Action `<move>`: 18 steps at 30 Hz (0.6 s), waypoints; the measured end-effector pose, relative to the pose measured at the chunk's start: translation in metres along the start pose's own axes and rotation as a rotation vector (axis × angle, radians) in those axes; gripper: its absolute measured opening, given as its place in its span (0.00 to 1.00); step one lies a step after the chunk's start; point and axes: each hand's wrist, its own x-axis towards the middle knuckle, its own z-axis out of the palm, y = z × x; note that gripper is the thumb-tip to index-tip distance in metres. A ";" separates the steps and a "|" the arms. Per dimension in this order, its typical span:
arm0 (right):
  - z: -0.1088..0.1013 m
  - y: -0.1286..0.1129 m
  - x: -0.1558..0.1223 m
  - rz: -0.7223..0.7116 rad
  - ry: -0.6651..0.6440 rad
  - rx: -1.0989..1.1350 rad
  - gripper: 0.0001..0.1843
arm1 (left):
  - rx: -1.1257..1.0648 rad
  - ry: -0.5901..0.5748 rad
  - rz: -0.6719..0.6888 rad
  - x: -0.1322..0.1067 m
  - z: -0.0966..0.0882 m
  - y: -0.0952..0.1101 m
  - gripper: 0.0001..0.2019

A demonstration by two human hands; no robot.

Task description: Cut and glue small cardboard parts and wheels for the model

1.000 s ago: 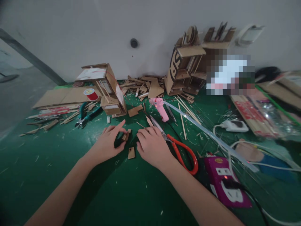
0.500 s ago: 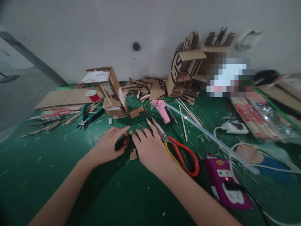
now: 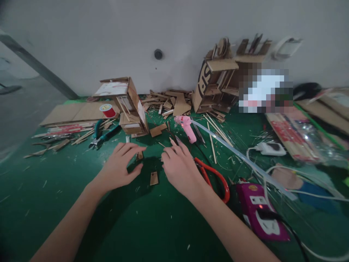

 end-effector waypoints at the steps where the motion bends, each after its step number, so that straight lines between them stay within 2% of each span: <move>1: -0.002 0.002 -0.002 0.042 -0.005 0.013 0.09 | -0.036 -0.035 0.044 -0.001 -0.003 0.006 0.17; 3: -0.004 0.005 -0.003 0.102 -0.020 0.033 0.12 | -0.077 -0.130 0.102 -0.002 -0.008 0.016 0.13; 6: 0.003 0.007 0.001 0.080 -0.051 0.021 0.16 | -0.038 -0.239 0.118 -0.004 -0.008 0.026 0.13; 9: 0.015 0.007 0.007 0.043 -0.067 0.024 0.11 | 0.034 -0.286 0.091 -0.004 0.000 0.028 0.12; 14: 0.022 0.008 0.008 0.074 -0.022 0.160 0.04 | 0.076 -0.216 0.026 -0.003 0.014 0.024 0.13; 16: 0.019 0.009 0.005 0.083 0.014 0.338 0.05 | 0.051 -0.152 -0.013 -0.003 0.015 0.024 0.17; 18: 0.017 0.009 0.001 0.113 0.056 0.549 0.09 | -0.064 -0.069 -0.060 -0.003 0.015 0.027 0.20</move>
